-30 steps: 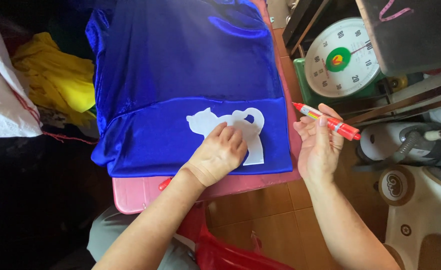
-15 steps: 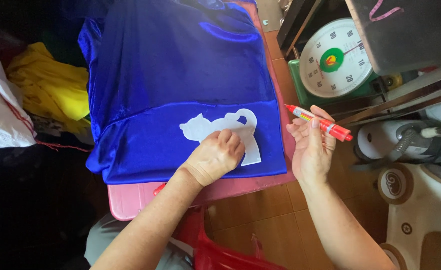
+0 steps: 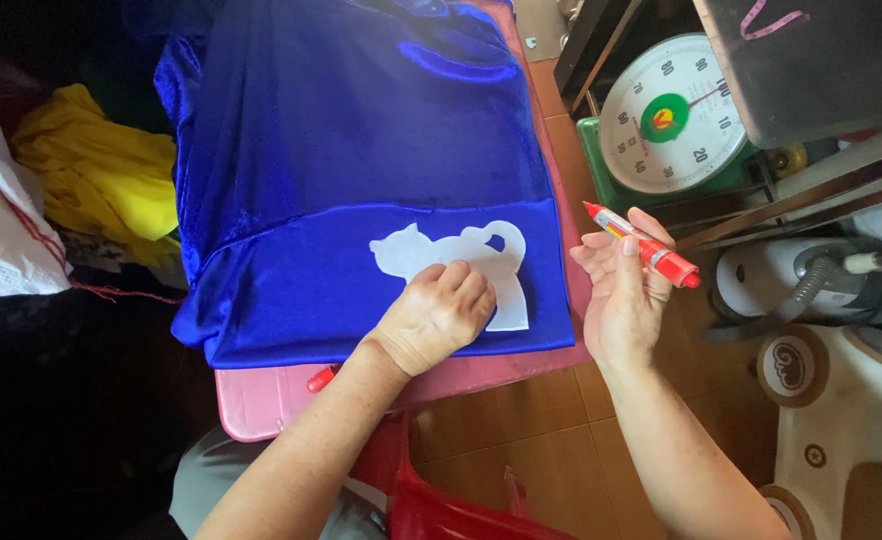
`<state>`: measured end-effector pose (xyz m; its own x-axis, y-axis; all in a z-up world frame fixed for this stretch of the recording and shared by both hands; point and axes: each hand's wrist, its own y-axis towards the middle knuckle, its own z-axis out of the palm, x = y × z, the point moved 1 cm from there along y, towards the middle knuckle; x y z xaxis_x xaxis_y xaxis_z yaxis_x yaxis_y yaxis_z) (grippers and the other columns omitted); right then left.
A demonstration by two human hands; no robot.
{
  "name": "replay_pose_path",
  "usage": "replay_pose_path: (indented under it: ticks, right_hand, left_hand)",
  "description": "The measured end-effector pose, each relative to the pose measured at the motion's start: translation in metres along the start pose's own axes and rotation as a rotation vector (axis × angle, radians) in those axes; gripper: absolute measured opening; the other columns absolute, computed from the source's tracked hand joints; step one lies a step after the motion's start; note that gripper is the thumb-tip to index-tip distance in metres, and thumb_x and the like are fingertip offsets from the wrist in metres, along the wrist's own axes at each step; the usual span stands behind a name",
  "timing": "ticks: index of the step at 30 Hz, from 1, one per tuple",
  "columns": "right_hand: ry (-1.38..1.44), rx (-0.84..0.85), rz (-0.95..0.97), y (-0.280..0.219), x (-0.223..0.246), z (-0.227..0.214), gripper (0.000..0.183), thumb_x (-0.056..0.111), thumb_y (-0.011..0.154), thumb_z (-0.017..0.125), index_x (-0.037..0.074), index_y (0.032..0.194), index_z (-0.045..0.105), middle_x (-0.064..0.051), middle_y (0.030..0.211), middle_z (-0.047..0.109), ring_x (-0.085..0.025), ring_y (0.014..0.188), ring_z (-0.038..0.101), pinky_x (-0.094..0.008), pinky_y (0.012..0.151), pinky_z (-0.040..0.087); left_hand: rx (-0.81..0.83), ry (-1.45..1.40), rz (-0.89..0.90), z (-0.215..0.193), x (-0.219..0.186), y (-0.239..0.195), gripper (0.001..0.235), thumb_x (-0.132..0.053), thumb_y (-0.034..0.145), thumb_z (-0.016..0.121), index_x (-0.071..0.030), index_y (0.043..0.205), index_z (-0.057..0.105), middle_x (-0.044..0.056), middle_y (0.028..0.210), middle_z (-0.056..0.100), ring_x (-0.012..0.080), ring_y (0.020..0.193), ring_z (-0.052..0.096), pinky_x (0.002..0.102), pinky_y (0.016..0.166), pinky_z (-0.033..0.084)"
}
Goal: The person places a white paper cat-shaped stencil onto a blue fabric and uses a red marker to trace the outline. They hold the stencil steady with one hand while carefully drawing along the edges with the other.
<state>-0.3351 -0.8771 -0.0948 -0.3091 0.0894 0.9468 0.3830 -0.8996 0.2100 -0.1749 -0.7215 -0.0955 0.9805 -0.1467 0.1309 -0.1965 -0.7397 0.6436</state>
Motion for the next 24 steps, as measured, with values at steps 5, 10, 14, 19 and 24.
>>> replay_pose_path:
  ticks: [5, 10, 14, 19, 24]
  right_hand:
    - [-0.011, 0.014, -0.003, 0.0, 0.002, 0.0, 0.033, 0.03, 0.114, 0.045, 0.014, 0.143, 0.042, -0.02, 0.106, 0.068, -0.02, 0.098, 0.071, -0.042, 0.099, 0.062]
    - [-0.001, 0.018, 0.005, 0.0, -0.001, -0.002, 0.034, 0.031, 0.114, 0.045, 0.014, 0.143, 0.042, -0.02, 0.107, 0.068, -0.019, 0.098, 0.071, -0.042, 0.1, 0.062]
    - [-0.009, 0.019, 0.001, 0.0, 0.0, -0.001, 0.034, 0.03, 0.114, 0.045, 0.013, 0.144, 0.042, -0.02, 0.107, 0.068, -0.02, 0.098, 0.071, -0.041, 0.099, 0.063]
    - [-0.031, 0.03, -0.008, -0.001, 0.002, 0.002, 0.035, 0.03, 0.114, 0.045, 0.012, 0.144, 0.042, -0.02, 0.106, 0.067, -0.02, 0.098, 0.07, -0.041, 0.099, 0.062]
    - [-0.037, 0.037, -0.014, -0.003, 0.004, 0.003, 0.035, 0.03, 0.114, 0.046, 0.012, 0.144, 0.042, -0.02, 0.106, 0.067, -0.02, 0.098, 0.07, -0.042, 0.099, 0.063]
  left_hand:
    - [-0.036, -0.004, -0.003, 0.005, -0.004, 0.003, 0.01, -0.007, 0.086, 0.064, -0.008, 0.076, 0.065, 0.009, 0.072, 0.052, 0.0261, 0.071, 0.054, 0.033, 0.062, 0.046]
    - [-0.029, -0.01, -0.015, 0.008, -0.011, 0.005, 0.008, -0.007, 0.087, 0.064, -0.008, 0.079, 0.067, 0.008, 0.073, 0.053, 0.0251, 0.071, 0.054, 0.033, 0.06, 0.045]
    - [-0.018, 0.004, -0.047, 0.014, -0.015, 0.003, 0.004, -0.008, 0.086, 0.066, -0.008, 0.082, 0.068, 0.007, 0.075, 0.054, 0.024, 0.073, 0.055, 0.032, 0.059, 0.044]
    - [-0.004, 0.001, -0.073, 0.014, -0.015, 0.004, 0.004, -0.009, 0.086, 0.067, -0.008, 0.084, 0.069, 0.006, 0.075, 0.054, 0.0233, 0.074, 0.056, 0.032, 0.058, 0.045]
    - [-0.015, -0.025, -0.099, 0.016, -0.014, 0.001, 0.003, -0.01, 0.085, 0.067, -0.009, 0.083, 0.068, 0.005, 0.076, 0.053, 0.0228, 0.077, 0.056, 0.031, 0.06, 0.045]
